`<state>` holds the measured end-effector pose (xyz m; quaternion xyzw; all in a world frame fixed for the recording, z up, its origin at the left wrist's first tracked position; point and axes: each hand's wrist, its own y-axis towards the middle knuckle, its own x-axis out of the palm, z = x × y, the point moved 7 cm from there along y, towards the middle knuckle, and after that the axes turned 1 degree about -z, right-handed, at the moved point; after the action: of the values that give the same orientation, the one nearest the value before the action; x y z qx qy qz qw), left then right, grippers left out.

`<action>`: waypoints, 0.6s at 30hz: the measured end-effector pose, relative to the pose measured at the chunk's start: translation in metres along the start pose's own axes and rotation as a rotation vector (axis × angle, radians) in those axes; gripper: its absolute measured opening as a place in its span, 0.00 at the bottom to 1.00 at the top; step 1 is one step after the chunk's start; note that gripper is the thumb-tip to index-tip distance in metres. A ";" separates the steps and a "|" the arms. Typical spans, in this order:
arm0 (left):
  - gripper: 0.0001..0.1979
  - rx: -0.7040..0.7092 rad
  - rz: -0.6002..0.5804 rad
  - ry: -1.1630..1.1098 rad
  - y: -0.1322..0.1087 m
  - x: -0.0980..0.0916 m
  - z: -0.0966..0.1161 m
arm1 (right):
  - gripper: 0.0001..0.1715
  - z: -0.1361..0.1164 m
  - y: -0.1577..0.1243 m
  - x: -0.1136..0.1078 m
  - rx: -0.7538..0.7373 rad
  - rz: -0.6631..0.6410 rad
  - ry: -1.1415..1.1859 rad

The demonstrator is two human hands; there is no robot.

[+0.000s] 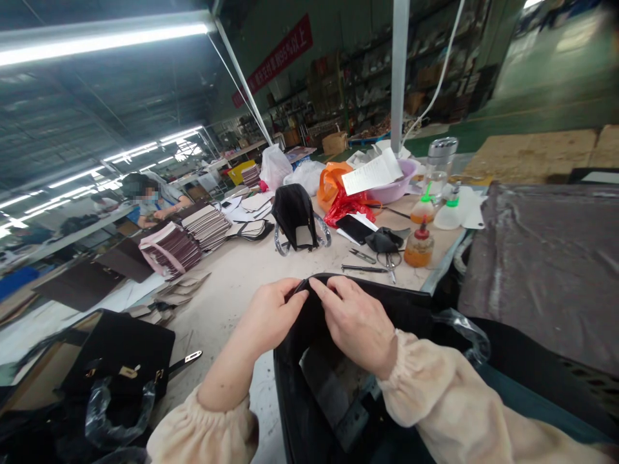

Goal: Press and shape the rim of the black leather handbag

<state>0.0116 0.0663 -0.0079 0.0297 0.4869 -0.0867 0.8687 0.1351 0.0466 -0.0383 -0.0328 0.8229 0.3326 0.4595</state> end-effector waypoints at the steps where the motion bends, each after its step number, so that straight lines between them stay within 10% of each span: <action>1: 0.12 0.012 -0.007 -0.015 0.002 0.001 0.001 | 0.26 0.001 0.000 0.000 0.005 -0.002 -0.001; 7: 0.13 -0.031 0.129 -0.112 0.003 -0.003 0.002 | 0.25 0.004 0.004 -0.003 -0.005 -0.028 0.008; 18: 0.07 0.101 0.291 0.432 -0.008 -0.012 0.022 | 0.25 0.001 0.004 0.001 -0.034 -0.065 -0.012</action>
<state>0.0227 0.0565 0.0146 0.1604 0.6467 0.0233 0.7453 0.1336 0.0506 -0.0372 -0.0650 0.8128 0.3317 0.4744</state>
